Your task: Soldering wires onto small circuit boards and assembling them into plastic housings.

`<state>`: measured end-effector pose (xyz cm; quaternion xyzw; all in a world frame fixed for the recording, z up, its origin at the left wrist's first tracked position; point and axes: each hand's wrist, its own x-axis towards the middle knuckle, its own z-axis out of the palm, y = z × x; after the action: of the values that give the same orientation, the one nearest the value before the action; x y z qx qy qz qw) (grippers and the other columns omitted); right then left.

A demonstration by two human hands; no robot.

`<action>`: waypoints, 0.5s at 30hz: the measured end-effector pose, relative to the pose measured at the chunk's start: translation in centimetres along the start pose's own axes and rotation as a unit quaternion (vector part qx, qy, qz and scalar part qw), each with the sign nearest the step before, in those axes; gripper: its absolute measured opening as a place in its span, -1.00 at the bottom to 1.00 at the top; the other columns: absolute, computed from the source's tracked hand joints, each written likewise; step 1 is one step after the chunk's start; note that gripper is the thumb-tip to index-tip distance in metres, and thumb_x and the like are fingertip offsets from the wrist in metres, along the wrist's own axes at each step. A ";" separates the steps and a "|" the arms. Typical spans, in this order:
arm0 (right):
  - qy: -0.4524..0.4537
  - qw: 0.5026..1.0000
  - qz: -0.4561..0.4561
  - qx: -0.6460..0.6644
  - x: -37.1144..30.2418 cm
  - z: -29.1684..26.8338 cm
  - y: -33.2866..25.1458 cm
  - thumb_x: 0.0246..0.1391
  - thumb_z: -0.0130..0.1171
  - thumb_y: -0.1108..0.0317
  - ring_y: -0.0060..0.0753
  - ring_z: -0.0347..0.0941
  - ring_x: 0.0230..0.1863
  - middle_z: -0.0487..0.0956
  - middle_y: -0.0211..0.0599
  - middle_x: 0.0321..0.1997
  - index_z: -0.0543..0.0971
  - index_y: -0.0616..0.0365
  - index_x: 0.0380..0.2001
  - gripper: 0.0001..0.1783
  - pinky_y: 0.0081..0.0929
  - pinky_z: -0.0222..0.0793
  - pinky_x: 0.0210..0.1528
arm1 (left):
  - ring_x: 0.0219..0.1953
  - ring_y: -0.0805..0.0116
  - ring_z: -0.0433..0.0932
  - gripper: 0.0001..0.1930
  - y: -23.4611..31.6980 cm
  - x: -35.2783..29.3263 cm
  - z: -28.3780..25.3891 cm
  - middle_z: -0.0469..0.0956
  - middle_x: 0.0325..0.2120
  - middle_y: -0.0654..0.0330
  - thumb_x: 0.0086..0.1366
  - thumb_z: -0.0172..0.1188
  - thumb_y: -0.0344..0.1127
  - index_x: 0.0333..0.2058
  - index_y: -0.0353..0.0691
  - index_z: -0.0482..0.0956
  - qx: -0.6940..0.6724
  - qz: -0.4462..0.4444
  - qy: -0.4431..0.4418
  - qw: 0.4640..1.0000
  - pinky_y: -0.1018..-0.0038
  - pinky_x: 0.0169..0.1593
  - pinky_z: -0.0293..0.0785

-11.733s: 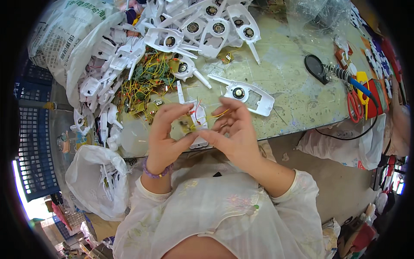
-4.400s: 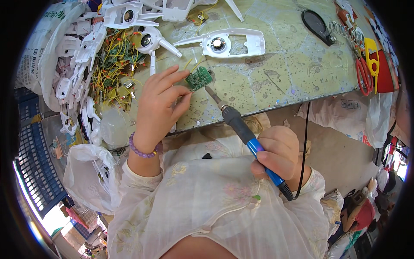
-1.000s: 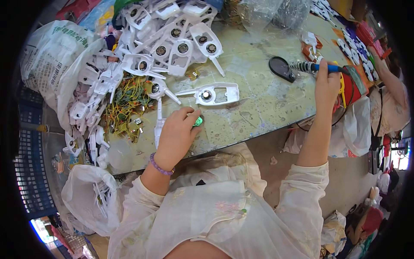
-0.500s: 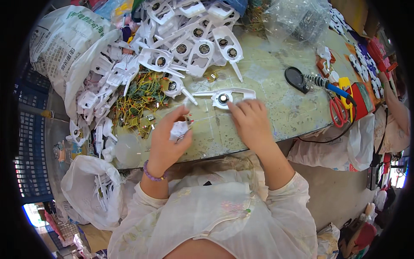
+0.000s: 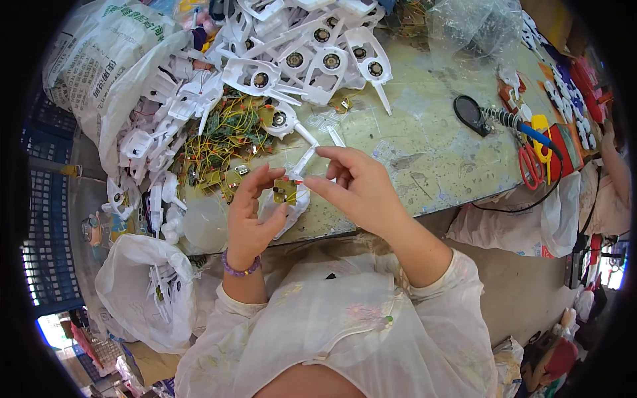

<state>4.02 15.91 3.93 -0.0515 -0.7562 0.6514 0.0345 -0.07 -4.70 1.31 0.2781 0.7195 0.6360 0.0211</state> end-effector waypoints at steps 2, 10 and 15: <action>-0.022 0.999 -0.003 -0.028 1.1 0.2 -1.0 -0.04 0.33 0.42 -0.67 0.35 -0.50 0.51 -0.40 -0.41 0.59 0.21 -0.11 -0.64 -0.64 0.30 -0.45 | -0.03 0.28 0.52 -0.36 0.2 0.1 -0.2 0.51 -0.02 0.09 0.02 0.22 -0.53 0.16 -0.25 0.32 0.056 0.033 -0.017 0.998 0.38 0.10 0.39; -0.019 0.990 -0.123 -0.068 0.7 1.3 -0.9 -0.03 0.27 0.57 -0.59 0.46 -0.47 0.55 -0.35 -0.43 0.65 0.23 -0.32 -0.85 -0.61 0.35 -0.43 | 0.09 0.09 0.41 -0.37 1.7 0.5 -0.1 0.49 -0.03 0.06 -0.02 0.33 -0.39 0.10 -0.22 0.40 0.303 0.085 0.058 0.947 0.19 0.16 0.25; 0.033 0.979 -0.192 -0.057 -0.4 3.2 -1.1 -0.05 0.29 0.49 -0.37 0.46 -0.46 0.49 -0.31 -0.45 0.64 0.16 -0.34 -0.85 -0.49 0.37 -0.43 | -0.08 0.29 0.57 -0.44 1.7 0.8 2.0 0.61 -0.18 0.19 0.01 0.31 -0.49 0.07 -0.20 0.46 0.315 0.155 0.063 0.934 0.06 0.25 0.09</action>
<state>3.97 12.53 4.53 0.0715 -0.7865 0.5863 0.1805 0.68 -2.53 2.75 0.3381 0.8309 0.3880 -0.2116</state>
